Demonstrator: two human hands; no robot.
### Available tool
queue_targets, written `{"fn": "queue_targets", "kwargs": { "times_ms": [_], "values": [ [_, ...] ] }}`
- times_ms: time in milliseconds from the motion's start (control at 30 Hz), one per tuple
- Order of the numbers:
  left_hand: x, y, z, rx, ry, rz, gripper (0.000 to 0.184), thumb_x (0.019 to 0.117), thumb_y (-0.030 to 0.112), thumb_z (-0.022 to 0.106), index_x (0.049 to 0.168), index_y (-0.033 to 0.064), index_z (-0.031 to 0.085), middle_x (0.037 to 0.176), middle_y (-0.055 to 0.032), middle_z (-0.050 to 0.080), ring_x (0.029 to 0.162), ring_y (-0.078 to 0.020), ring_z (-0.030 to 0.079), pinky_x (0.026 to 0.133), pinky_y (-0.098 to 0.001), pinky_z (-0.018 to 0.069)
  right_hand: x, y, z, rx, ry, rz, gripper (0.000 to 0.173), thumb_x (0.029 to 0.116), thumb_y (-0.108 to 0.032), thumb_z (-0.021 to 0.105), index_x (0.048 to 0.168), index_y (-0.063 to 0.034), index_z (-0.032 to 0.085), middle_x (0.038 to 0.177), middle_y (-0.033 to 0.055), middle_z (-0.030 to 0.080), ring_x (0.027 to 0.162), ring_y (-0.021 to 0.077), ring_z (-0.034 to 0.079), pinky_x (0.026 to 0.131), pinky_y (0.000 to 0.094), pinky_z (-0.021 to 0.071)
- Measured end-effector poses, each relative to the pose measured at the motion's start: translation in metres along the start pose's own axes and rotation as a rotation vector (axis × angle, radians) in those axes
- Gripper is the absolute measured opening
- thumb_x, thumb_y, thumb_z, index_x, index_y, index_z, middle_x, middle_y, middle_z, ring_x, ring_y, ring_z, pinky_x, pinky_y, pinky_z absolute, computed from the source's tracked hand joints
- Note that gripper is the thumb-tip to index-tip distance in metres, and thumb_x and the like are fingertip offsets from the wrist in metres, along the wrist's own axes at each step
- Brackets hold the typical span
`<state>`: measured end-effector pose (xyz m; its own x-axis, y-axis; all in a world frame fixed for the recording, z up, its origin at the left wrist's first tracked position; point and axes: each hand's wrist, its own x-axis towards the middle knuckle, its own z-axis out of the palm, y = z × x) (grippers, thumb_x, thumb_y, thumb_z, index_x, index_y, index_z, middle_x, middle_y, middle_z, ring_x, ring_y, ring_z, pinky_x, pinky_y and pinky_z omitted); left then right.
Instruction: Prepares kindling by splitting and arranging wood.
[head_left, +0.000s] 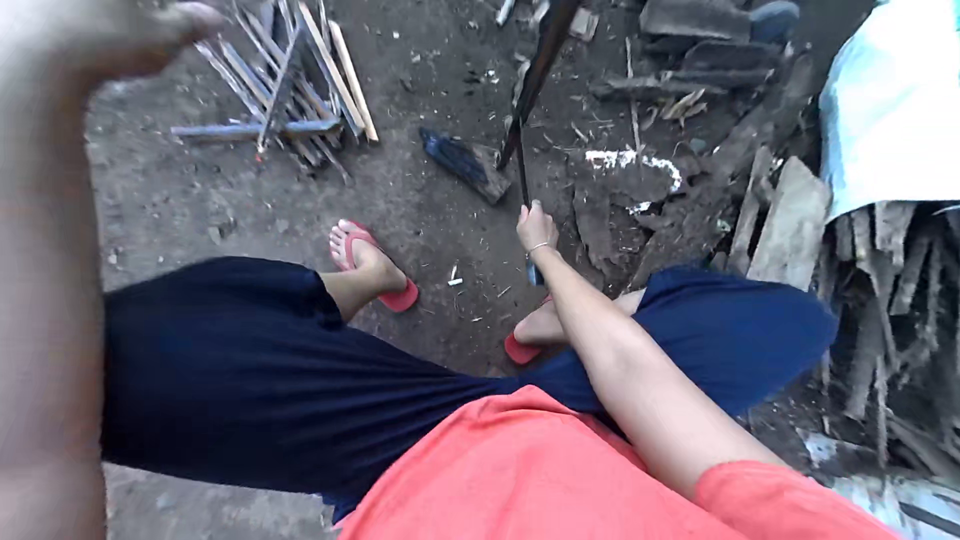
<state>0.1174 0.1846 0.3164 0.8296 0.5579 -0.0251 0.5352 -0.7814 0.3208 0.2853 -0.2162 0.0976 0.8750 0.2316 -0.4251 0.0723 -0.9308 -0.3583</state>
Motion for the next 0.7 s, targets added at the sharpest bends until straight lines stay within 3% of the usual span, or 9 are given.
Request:
{"fn": "queue_targets", "kwargs": {
  "times_ms": [67, 133, 233, 300, 367, 433, 567, 633, 700],
  "values": [
    [-0.003, 0.024, -0.009, -0.037, 0.023, 0.085, 0.059, 0.1065, 0.045, 0.05, 0.14, -0.0033, 0.053, 0.136, -0.0393, 0.053, 0.129, -0.0603, 0.049, 0.102, -0.0803, 0.0338, -0.001, -0.012, -0.022, 0.006, -0.011, -0.026, 0.049, 0.1135, -0.037, 0.033, 0.148, -0.0068, 0.05, 0.126, 0.0266, 0.068, 0.119, 0.0452, 0.065, 0.098, 0.0628, 0.0505],
    [-0.005, 0.048, -0.018, -0.188, 0.061, 0.124, 0.068, 0.1065, 0.048, 0.048, 0.156, 0.0021, 0.038, 0.153, -0.0301, 0.044, 0.143, -0.0471, 0.042, 0.115, -0.0668, 0.0319, -0.008, -0.023, -0.033, 0.04, 0.058, -0.081, 0.048, 0.1136, -0.037, 0.033, 0.145, -0.0058, 0.053, 0.118, 0.0268, 0.07, 0.114, 0.0456, 0.068, 0.095, 0.0627, 0.0522],
    [-0.012, 0.085, -0.019, -0.49, 0.11, 0.197, 0.077, 0.1031, 0.047, 0.053, 0.162, 0.0076, 0.023, 0.157, -0.0189, 0.043, 0.141, -0.0239, 0.048, 0.115, -0.0409, 0.0413, -0.031, -0.03, -0.02, 0.066, 0.202, -0.208, 0.047, 0.1132, -0.036, 0.035, 0.136, -0.0008, 0.057, 0.106, 0.0263, 0.073, 0.102, 0.0458, 0.072, 0.086, 0.0626, 0.0554],
    [-0.022, 0.11, -0.017, -0.602, 0.124, 0.282, 0.088, 0.0974, 0.042, 0.063, 0.164, 0.0085, 0.016, 0.158, -0.0165, 0.043, 0.141, -0.0186, 0.049, 0.113, -0.0337, 0.0444, -0.048, -0.036, -0.006, 0.058, 0.231, -0.296, 0.045, 0.1129, -0.033, 0.038, 0.13, 0.003, 0.059, 0.104, 0.0273, 0.072, 0.097, 0.0467, 0.072, 0.08, 0.0629, 0.0567],
    [-0.028, 0.126, -0.009, -0.672, 0.113, 0.362, 0.101, 0.0897, 0.04, 0.073, 0.165, 0.0108, 0.012, 0.16, -0.014, 0.041, 0.144, -0.017, 0.045, 0.111, -0.032, 0.046, -0.06, -0.044, 0.007, 0.013, 0.116, -0.324, 0.045, 0.1127, -0.032, 0.038, 0.135, 0.0021, 0.059, 0.114, 0.0268, 0.072, 0.104, 0.0457, 0.071, 0.086, 0.0622, 0.0555],
    [-0.029, 0.132, 0.003, -0.663, 0.092, 0.458, 0.096, 0.0881, 0.038, 0.074, 0.162, 0.0089, 0.02, 0.156, -0.0123, 0.046, 0.141, -0.0158, 0.049, 0.111, -0.0317, 0.0476, -0.067, -0.048, 0.023, -0.07, -0.048, -0.337, 0.047, 0.113, -0.034, 0.035, 0.141, -0.0027, 0.056, 0.123, 0.0245, 0.07, 0.11, 0.0438, 0.07, 0.091, 0.0622, 0.0541],
    [-0.032, 0.099, 0.032, -0.461, 0.057, 0.37, 0.043, 0.101, 0.026, 0.065, 0.139, 0.0074, 0.059, 0.139, -0.0139, 0.062, 0.117, -0.0173, 0.066, 0.103, -0.0406, 0.0543, -0.077, -0.039, 0.06, -0.079, -0.298, -0.396, 0.042, 0.1104, -0.018, 0.04, 0.15, -0.0053, 0.047, 0.137, 0.0273, 0.062, 0.122, 0.0474, 0.063, 0.099, 0.0664, 0.0494],
    [-0.021, 0.058, 0.059, -0.465, -0.026, 0.277, 0.046, 0.1009, 0.026, 0.064, 0.14, 0.0041, 0.056, 0.128, -0.0148, 0.065, 0.104, -0.0156, 0.068, 0.094, -0.0396, 0.0575, -0.084, -0.034, 0.078, 0.027, -0.383, -0.302, 0.047, 0.1055, -0.011, 0.05, 0.152, -0.0038, 0.046, 0.143, 0.0292, 0.056, 0.129, 0.0492, 0.057, 0.104, 0.0696, 0.0435],
    [-0.015, 0.038, 0.071, -0.547, -0.143, 0.195, 0.056, 0.1013, 0.031, 0.063, 0.145, -0.0009, 0.048, 0.126, -0.013, 0.065, 0.101, -0.0111, 0.068, 0.091, -0.0327, 0.0587, -0.091, -0.047, 0.079, 0.059, -0.456, -0.13, 0.039, 0.1024, -0.01, 0.056, 0.138, 0.0055, 0.056, 0.14, 0.0293, 0.057, 0.129, 0.0469, 0.056, 0.102, 0.0674, 0.0461]
  ]
}}
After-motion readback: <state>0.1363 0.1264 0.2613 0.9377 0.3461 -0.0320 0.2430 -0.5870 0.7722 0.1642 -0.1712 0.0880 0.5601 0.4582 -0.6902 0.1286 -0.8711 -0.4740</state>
